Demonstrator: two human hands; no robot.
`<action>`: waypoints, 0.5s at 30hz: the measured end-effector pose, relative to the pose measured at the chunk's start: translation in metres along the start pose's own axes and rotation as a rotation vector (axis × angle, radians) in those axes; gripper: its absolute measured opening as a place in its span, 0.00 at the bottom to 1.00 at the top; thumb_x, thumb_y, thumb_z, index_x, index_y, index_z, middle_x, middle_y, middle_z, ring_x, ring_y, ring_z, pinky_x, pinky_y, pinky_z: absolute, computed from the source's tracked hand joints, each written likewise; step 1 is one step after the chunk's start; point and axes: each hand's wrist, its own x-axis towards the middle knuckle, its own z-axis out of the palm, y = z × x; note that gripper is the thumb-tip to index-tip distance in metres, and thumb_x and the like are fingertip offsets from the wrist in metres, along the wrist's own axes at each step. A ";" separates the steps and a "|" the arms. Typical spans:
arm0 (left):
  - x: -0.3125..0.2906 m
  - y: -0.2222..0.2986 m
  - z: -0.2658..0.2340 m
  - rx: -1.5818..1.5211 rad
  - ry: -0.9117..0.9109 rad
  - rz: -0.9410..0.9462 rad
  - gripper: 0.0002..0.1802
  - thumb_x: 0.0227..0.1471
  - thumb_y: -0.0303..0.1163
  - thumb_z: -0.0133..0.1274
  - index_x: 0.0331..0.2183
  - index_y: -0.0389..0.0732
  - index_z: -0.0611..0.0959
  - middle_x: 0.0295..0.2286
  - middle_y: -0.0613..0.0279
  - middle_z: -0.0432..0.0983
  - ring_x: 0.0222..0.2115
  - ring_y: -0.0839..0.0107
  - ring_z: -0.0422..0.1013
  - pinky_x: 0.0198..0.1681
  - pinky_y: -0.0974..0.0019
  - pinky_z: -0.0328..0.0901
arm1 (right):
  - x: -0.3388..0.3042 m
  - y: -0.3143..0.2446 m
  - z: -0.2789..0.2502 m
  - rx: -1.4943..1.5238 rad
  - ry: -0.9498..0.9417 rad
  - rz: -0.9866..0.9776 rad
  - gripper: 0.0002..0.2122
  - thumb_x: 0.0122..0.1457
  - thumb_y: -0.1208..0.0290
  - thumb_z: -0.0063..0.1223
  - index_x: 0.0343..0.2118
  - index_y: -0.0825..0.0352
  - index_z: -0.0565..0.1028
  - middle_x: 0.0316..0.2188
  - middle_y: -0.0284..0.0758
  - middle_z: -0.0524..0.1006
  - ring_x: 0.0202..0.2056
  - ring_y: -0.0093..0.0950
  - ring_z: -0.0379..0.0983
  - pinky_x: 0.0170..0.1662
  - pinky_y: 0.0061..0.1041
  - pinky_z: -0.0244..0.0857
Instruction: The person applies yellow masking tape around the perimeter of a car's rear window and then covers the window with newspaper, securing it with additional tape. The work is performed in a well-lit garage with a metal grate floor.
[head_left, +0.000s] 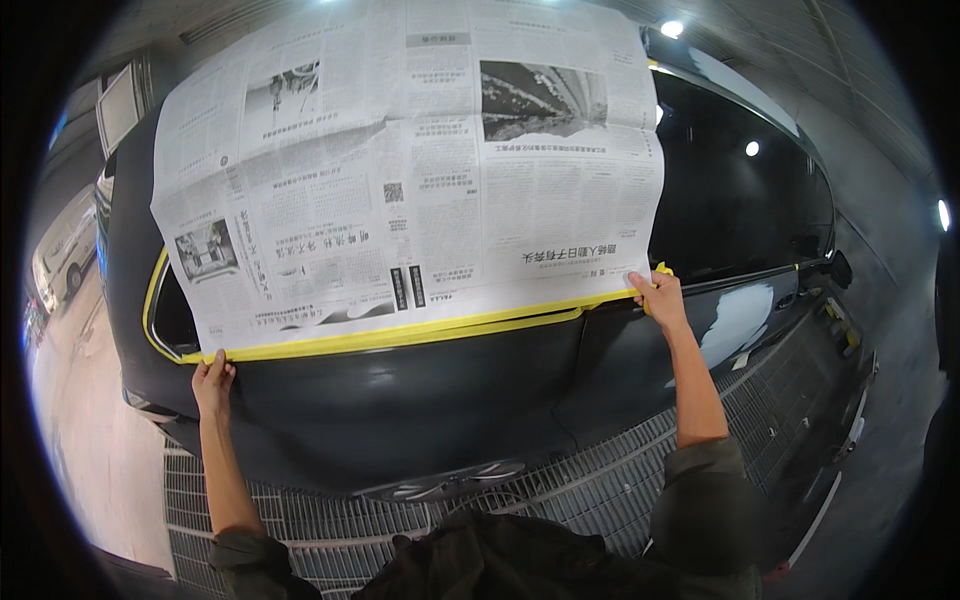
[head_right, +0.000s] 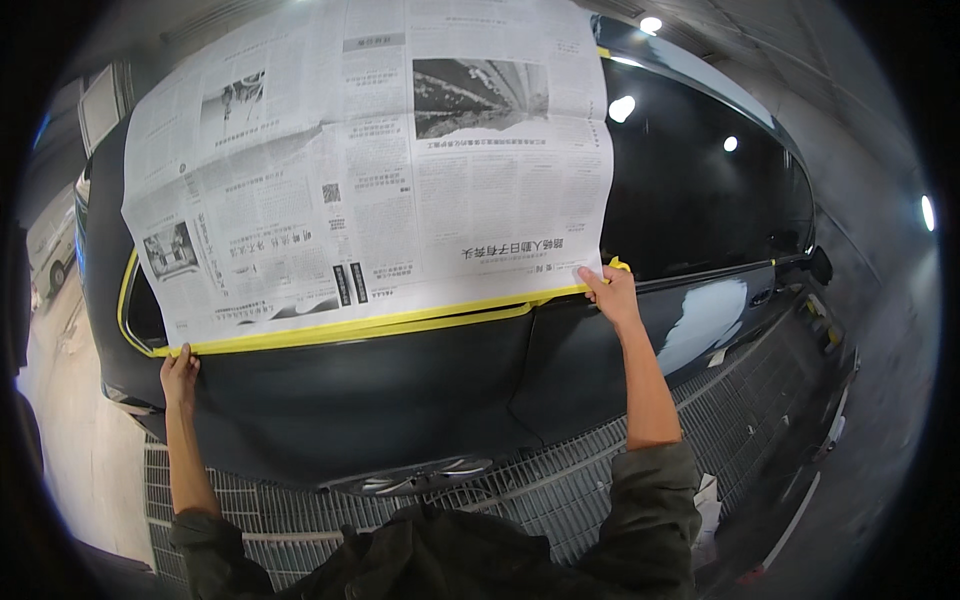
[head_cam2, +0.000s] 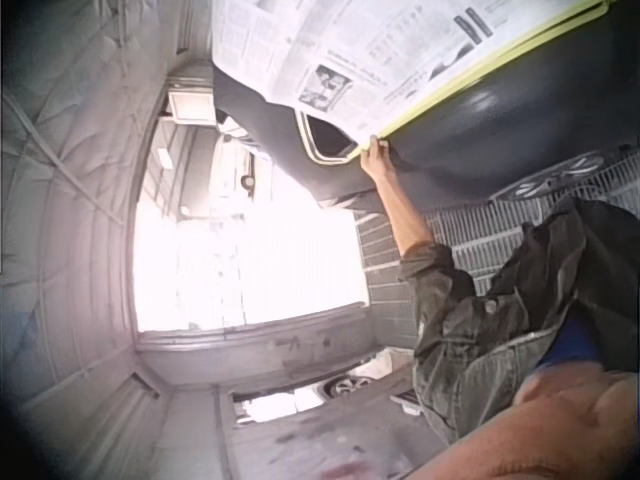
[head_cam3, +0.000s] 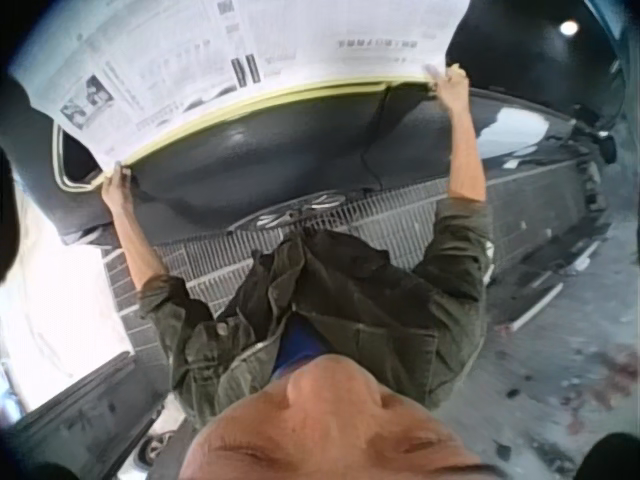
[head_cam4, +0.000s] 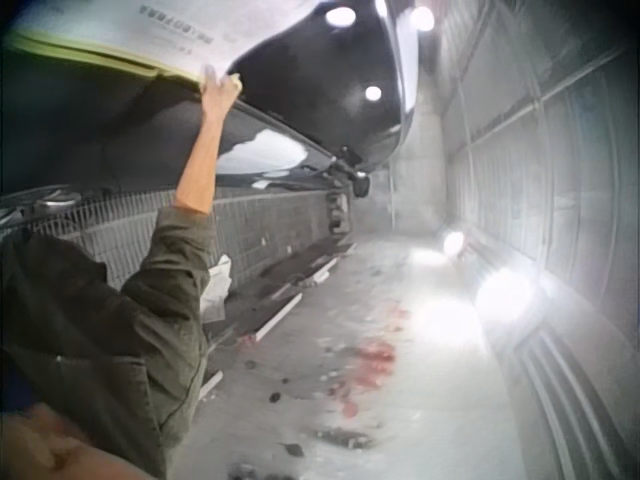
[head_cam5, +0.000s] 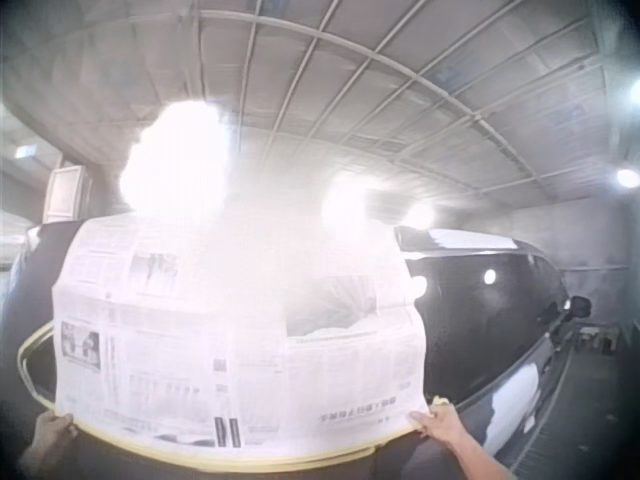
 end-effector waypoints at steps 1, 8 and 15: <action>0.002 -0.001 -0.004 0.007 0.009 -0.002 0.06 0.63 0.32 0.64 0.39 0.41 0.84 0.28 0.73 0.77 0.27 0.82 0.73 0.35 0.75 0.72 | 0.000 0.001 0.001 -0.008 -0.009 -0.010 0.16 0.63 0.60 0.68 0.36 0.73 0.86 0.23 0.29 0.79 0.22 0.15 0.70 0.26 0.19 0.64; 0.008 0.005 -0.014 0.102 0.112 -0.008 0.07 0.60 0.30 0.66 0.37 0.39 0.85 0.28 0.72 0.76 0.27 0.82 0.72 0.34 0.75 0.70 | -0.008 -0.006 0.001 -0.070 -0.033 0.088 0.12 0.64 0.63 0.67 0.36 0.70 0.86 0.23 0.27 0.78 0.21 0.14 0.70 0.24 0.17 0.62; -0.022 0.027 0.027 0.118 0.186 0.033 0.12 0.55 0.32 0.70 0.29 0.36 0.85 0.22 0.68 0.75 0.23 0.79 0.71 0.29 0.74 0.67 | 0.004 0.032 -0.011 -0.107 -0.066 0.091 0.10 0.65 0.65 0.65 0.36 0.68 0.84 0.22 0.25 0.75 0.20 0.15 0.69 0.22 0.18 0.60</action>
